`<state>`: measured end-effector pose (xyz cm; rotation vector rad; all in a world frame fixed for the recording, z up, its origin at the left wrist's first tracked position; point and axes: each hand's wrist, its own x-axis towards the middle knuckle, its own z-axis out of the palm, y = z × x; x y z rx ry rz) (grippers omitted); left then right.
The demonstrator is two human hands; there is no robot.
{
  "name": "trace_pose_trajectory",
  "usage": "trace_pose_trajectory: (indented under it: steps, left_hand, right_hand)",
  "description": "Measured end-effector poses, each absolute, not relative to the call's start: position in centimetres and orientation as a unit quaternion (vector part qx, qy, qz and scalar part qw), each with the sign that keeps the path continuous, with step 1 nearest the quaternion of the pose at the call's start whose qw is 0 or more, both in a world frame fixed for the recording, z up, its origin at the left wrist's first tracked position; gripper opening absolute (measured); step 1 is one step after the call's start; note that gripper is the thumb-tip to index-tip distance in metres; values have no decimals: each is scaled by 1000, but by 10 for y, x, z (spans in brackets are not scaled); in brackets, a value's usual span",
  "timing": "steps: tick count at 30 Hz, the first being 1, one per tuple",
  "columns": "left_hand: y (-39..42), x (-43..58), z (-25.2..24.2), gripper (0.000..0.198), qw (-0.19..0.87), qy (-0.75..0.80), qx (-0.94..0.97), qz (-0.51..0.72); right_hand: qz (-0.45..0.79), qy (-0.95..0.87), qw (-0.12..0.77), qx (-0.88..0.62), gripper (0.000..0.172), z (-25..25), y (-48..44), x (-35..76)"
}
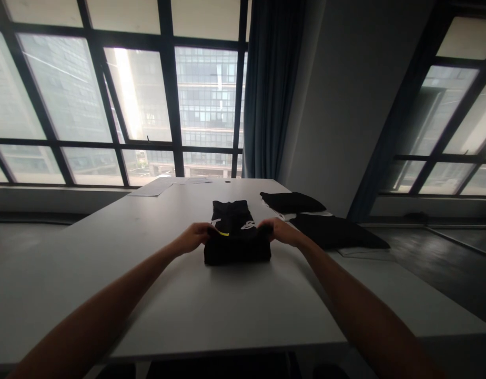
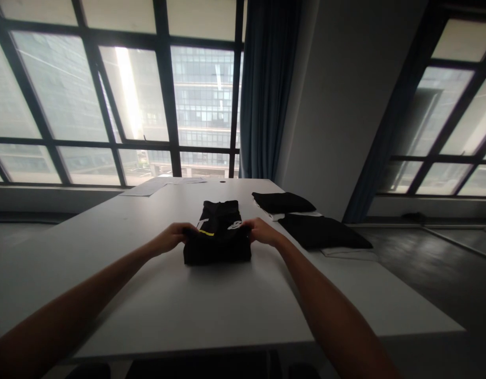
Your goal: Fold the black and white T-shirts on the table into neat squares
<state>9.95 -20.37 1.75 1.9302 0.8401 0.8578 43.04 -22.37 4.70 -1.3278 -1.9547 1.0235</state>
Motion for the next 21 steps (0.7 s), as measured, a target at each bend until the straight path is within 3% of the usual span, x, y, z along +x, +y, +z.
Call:
trace_pose_trajectory:
  steps: [2, 7, 12, 16, 21]
  left_hand:
    - [-193, 102, 4, 49, 440, 408, 695, 396]
    - [-185, 100, -16, 67, 397, 471, 696, 369]
    - [-194, 101, -14, 57, 254, 469, 799, 278]
    - [-196, 103, -12, 60, 162, 419, 845, 290]
    - [-195, 107, -15, 56, 119, 458, 849, 237]
  right_hand:
    - [365, -660, 326, -570, 33, 39, -218, 426]
    - [392, -639, 265, -606, 55, 27, -215, 422]
    - [355, -682, 221, -600, 40, 24, -216, 416]
    - [321, -706, 212, -594, 22, 30, -218, 413]
    - [208, -745, 145, -617, 23, 39, -223, 414]
